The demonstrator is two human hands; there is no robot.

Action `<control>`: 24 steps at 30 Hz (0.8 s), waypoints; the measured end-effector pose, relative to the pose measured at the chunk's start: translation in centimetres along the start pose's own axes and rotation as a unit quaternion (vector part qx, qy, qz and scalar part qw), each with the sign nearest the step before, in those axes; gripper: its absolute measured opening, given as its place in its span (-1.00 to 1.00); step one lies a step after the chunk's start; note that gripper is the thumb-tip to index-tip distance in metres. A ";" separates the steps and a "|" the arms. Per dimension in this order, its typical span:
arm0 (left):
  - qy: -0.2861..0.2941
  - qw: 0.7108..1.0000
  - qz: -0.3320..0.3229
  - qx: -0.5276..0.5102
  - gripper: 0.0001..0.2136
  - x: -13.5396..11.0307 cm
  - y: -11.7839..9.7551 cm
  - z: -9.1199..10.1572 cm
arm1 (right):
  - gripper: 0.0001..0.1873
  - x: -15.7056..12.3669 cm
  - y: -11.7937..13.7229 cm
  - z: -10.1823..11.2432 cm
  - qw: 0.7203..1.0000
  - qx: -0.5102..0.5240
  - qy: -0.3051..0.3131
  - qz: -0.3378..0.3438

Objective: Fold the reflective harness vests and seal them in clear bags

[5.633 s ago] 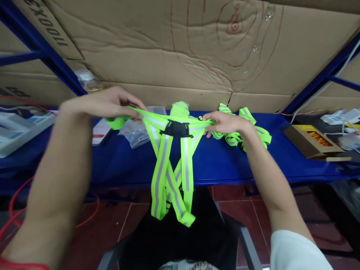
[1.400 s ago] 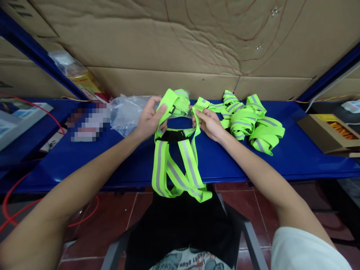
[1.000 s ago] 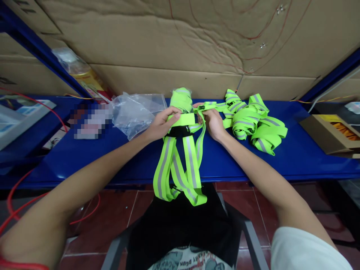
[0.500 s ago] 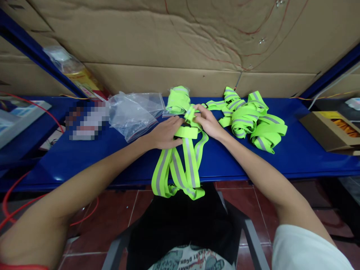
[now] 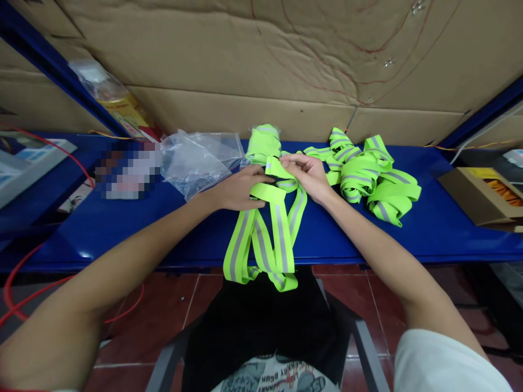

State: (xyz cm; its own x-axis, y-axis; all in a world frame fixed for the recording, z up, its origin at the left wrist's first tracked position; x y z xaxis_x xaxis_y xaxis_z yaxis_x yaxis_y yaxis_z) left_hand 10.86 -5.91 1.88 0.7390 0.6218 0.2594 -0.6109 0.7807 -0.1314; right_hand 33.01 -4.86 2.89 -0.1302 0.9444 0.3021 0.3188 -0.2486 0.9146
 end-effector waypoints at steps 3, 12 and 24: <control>0.014 1.000 0.024 0.002 -0.45 0.2 0.3 -0.2 | -0.58 0.0 0.1 0.2 0.999 0.042 -0.004 -0.030; 0.059 0.990 0.119 0.047 -0.50 1.1 -0.8 -1.3 | -0.64 -0.9 1.3 -1.7 0.992 -0.036 0.124 -0.005; -0.071 0.995 0.068 -0.006 -0.42 -0.4 -0.4 1.4 | -0.58 -1.0 -1.0 -1.2 0.974 -0.192 0.108 0.050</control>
State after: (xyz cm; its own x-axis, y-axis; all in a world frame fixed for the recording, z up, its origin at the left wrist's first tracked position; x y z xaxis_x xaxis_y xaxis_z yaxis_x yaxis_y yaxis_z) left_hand 10.42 -6.54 3.19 0.6008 0.7082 0.3708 -0.6990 0.6905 -0.1862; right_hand 31.70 -5.80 1.97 -0.3234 0.8544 0.4067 -0.0301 -0.4389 0.8980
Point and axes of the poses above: each hand's wrist, its own x-axis towards the middle knuckle, its own z-axis out of the back of the hand, y = z × x, the point moved 3 cm from there along x, towards the middle knuckle, and after that the axes turned 14 degrees about x, right-handed, at the moved point
